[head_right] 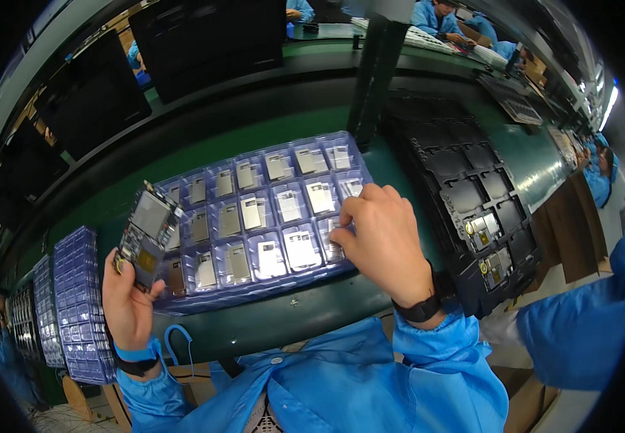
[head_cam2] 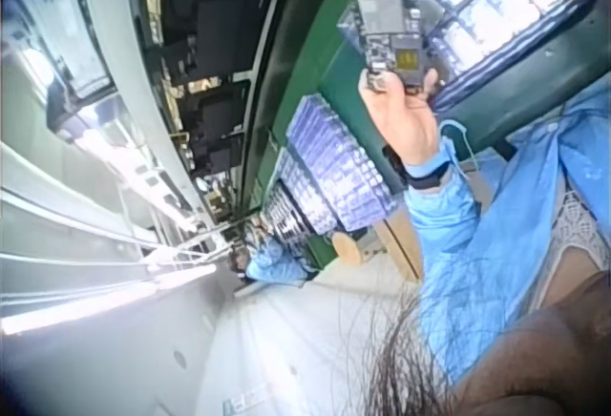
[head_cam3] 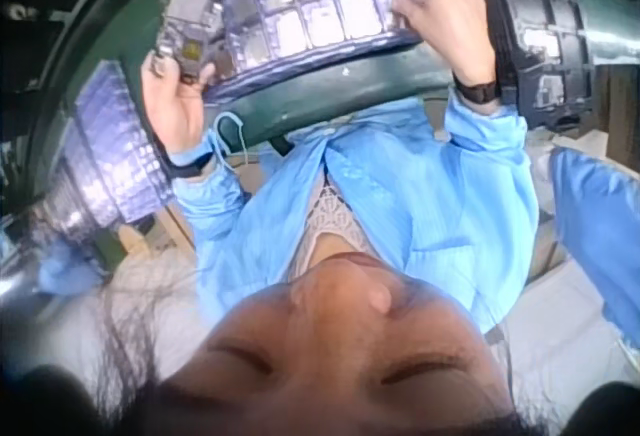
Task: Inspecting and assembling electronic circuit boards at an industrial assembly line.
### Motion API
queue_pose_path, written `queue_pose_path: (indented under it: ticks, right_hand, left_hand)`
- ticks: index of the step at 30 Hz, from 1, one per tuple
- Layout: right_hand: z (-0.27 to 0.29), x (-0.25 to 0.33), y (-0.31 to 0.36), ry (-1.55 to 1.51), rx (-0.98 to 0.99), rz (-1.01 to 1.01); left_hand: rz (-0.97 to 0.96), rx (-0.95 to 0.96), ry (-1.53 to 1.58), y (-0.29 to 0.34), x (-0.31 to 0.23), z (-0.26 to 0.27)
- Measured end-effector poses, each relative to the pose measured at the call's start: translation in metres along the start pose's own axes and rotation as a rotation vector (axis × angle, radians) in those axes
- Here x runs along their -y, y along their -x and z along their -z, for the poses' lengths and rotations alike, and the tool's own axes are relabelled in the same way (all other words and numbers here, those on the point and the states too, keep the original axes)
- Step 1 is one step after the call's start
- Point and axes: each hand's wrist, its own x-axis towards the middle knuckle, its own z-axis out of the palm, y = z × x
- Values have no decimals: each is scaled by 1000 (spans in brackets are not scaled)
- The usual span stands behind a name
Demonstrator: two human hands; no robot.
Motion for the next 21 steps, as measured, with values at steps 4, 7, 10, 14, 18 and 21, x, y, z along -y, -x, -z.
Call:
queue_pose_path:
  ticks: [4,7,10,14,18,21]
  right_hand:
    - [-4,-4,7,85,47,-56]
    - [-10,-7,7,28,-3,-26]
    - [-15,-11,-4,-122,-109,-88]
    - [-31,-3,-27,-10,-91,-52]
    - [-42,-8,-34,-125,-41,-122]
    - [-42,-8,-33,-228,-114,-125]
  left_hand:
    - [8,7,-75,8,9,-12]
    - [-2,63,-94,5,13,-18]
    - [26,65,-107,2,19,-28]
    - [25,136,-29,6,24,-30]
    - [107,143,57,8,32,-37]
    - [126,165,64,11,34,-37]
